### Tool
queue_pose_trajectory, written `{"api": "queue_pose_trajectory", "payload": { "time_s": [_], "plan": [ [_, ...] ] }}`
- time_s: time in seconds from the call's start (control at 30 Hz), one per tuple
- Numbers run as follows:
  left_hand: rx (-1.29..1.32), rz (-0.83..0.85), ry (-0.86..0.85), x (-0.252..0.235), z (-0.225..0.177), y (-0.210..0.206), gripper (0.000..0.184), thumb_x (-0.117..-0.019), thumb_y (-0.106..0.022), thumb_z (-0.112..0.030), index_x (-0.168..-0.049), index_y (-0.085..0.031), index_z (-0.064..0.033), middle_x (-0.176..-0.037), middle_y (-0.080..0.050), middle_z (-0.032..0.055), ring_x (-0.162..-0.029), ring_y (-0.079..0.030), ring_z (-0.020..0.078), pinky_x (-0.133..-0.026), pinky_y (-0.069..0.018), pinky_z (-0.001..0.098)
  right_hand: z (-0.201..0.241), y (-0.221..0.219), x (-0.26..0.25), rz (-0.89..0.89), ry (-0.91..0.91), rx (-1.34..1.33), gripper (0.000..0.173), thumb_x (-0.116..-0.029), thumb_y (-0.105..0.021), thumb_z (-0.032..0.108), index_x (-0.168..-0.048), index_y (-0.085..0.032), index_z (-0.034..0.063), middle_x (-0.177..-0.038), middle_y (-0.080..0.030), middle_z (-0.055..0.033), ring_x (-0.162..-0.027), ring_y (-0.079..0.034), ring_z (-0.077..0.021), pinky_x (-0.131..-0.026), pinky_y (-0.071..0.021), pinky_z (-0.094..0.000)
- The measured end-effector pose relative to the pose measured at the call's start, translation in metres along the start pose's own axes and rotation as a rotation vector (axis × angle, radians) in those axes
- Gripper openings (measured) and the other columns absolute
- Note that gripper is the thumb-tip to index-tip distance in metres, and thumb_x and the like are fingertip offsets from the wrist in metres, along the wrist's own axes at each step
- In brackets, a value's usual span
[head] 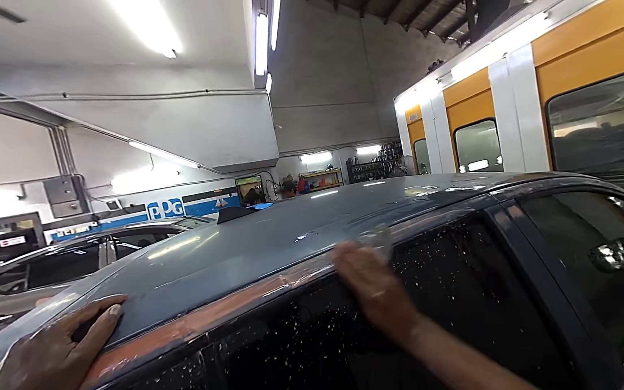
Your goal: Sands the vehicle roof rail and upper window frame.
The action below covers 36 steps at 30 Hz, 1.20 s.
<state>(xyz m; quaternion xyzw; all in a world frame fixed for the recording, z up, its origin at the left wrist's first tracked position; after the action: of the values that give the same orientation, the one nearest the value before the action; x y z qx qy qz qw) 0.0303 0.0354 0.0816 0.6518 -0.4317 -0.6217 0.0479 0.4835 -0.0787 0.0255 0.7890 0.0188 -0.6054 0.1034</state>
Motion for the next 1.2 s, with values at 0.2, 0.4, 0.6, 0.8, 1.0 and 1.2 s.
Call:
{"api": "queue_pose_trajectory", "payload": {
  "time_s": [0.2,0.4,0.6,0.8,1.0,1.2],
  "plan": [
    [-0.001,-0.047,0.017,-0.001,-0.009,0.002,0.046,-0.0989,-0.045,-0.038,-0.113,-0.074,-0.0042,-0.109,-0.074,0.0188,-0.104,-0.07,0.0325,-0.093,-0.0492,0.0567,-0.143,0.028,0.033,-0.026,-0.331,0.183,0.052,-0.0966,-0.037,0.001,-0.146,-0.055,0.0012,-0.152,-0.053,-0.0168,-0.144,-0.047,-0.033,-0.117,-0.0378,-0.0561],
    [-0.007,-0.005,0.0,0.002,-0.004,0.001,0.05,-0.1018,-0.04,-0.039,-0.119,-0.073,-0.0064,-0.116,-0.073,0.0185,-0.11,-0.07,0.0317,-0.097,-0.0488,0.0564,0.079,-0.019,-0.005,-0.049,-0.117,-0.067,0.049,-0.095,-0.053,0.001,-0.141,-0.064,0.014,-0.15,-0.058,-0.0017,-0.145,-0.047,-0.0175,-0.122,-0.0378,-0.0434],
    [-0.019,-0.048,-0.005,-0.003,0.004,-0.002,0.049,-0.1003,-0.041,-0.04,-0.116,-0.074,-0.0079,-0.111,-0.074,0.0169,-0.105,-0.07,0.0313,-0.094,-0.0493,0.0568,-0.113,0.03,0.034,-0.12,-0.132,0.065,0.043,-0.1016,-0.041,0.005,-0.136,-0.067,0.0103,-0.145,-0.061,-0.006,-0.14,-0.053,-0.0218,-0.118,-0.0408,-0.0481],
    [-0.019,-0.089,-0.026,-0.005,0.008,-0.002,0.049,-0.0983,-0.042,-0.043,-0.112,-0.075,-0.0102,-0.105,-0.075,0.0135,-0.1,-0.071,0.0283,-0.089,-0.0505,0.0562,-0.004,0.002,0.01,-0.093,-0.312,-0.006,0.041,-0.099,-0.052,0.007,-0.137,-0.063,0.0014,-0.147,-0.058,-0.0145,-0.142,-0.05,-0.0284,-0.117,-0.0422,-0.0479],
    [-0.005,-0.006,-0.034,0.0,0.003,-0.001,0.049,-0.1021,-0.039,-0.037,-0.122,-0.072,-0.0077,-0.116,-0.074,0.0172,-0.109,-0.07,0.0301,-0.097,-0.0496,0.0551,0.054,-0.005,-0.014,-0.078,0.053,-0.069,0.032,-0.0997,-0.058,0.016,-0.128,-0.072,0.0234,-0.135,-0.068,0.005,-0.132,-0.058,-0.0132,-0.113,-0.0473,-0.0389],
    [-0.014,-0.123,-0.04,-0.009,0.022,-0.004,0.051,-0.0966,-0.04,-0.05,-0.11,-0.077,-0.016,-0.105,-0.075,0.0087,-0.1,-0.071,0.0252,-0.089,-0.0523,0.0559,-0.163,0.041,0.011,-0.066,-0.022,-0.016,0.041,-0.0934,-0.045,0.012,-0.122,-0.074,0.0089,-0.127,-0.069,-0.0137,-0.123,-0.061,-0.0333,-0.107,-0.0451,-0.0549]
  ]
}}
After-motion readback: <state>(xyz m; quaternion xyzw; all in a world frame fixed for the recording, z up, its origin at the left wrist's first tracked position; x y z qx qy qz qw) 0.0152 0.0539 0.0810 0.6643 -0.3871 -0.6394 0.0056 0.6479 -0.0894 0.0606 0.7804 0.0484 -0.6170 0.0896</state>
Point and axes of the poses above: each hand's wrist, its own x-axis away from the middle knuckle, its own y-axis out of the back of the hand, z = x × y, the point moved 10 cm from there along -x, towards the middle knuckle
